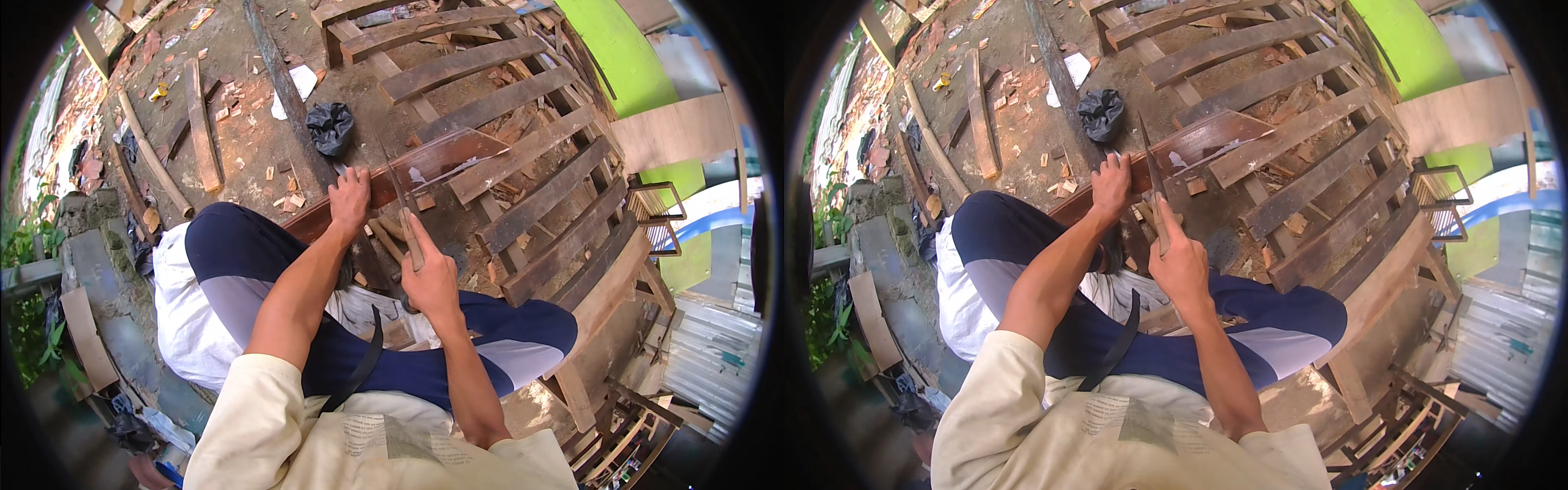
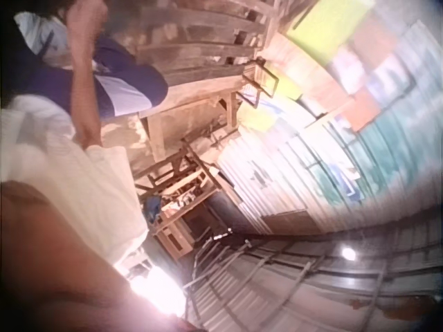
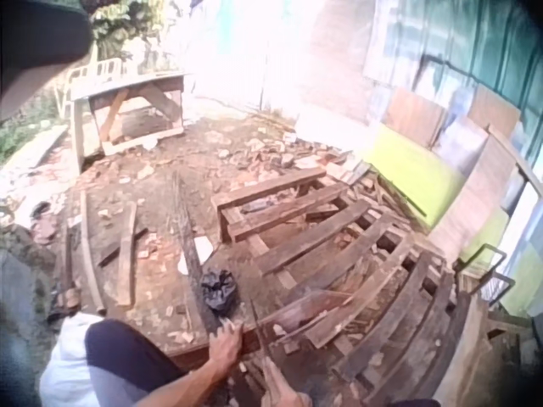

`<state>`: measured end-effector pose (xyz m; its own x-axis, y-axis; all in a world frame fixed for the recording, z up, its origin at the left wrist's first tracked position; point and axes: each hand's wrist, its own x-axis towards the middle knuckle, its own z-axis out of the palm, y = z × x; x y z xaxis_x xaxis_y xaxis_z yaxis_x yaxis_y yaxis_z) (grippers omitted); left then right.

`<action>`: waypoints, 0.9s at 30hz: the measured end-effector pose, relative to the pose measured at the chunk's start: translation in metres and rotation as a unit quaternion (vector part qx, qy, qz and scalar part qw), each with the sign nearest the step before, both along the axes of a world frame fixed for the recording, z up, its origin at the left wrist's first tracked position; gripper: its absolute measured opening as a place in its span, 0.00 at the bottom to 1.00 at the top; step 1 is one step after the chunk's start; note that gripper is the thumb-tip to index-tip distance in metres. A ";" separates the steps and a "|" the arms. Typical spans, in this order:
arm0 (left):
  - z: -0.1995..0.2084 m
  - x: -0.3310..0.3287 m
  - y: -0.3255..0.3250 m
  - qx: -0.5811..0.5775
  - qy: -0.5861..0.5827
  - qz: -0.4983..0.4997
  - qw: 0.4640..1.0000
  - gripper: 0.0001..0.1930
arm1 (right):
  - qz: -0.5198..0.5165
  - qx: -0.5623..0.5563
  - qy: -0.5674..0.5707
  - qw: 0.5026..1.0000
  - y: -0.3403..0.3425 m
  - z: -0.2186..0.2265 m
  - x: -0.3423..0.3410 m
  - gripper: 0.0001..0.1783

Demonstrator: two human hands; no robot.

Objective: The person sits on the ground and scrapes a long wooden plank with a metal tool, removing surface material. They handle several planks, aligning them and scraping along their length.

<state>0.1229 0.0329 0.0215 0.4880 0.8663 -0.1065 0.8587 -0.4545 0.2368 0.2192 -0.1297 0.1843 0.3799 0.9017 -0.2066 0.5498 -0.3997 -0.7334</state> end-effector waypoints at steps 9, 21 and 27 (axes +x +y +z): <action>-0.019 -0.001 0.003 0.042 0.006 0.002 0.999 0.45 | -0.007 -0.006 0.032 0.999 -0.063 0.058 -0.005 0.41; -0.009 0.002 -0.003 0.084 0.016 0.006 0.996 0.45 | -0.011 -0.017 -0.014 1.000 0.038 -0.041 0.014 0.37; -0.016 0.004 0.003 0.054 0.026 0.015 0.998 0.46 | -0.001 -0.025 -0.014 1.000 0.042 -0.021 0.006 0.41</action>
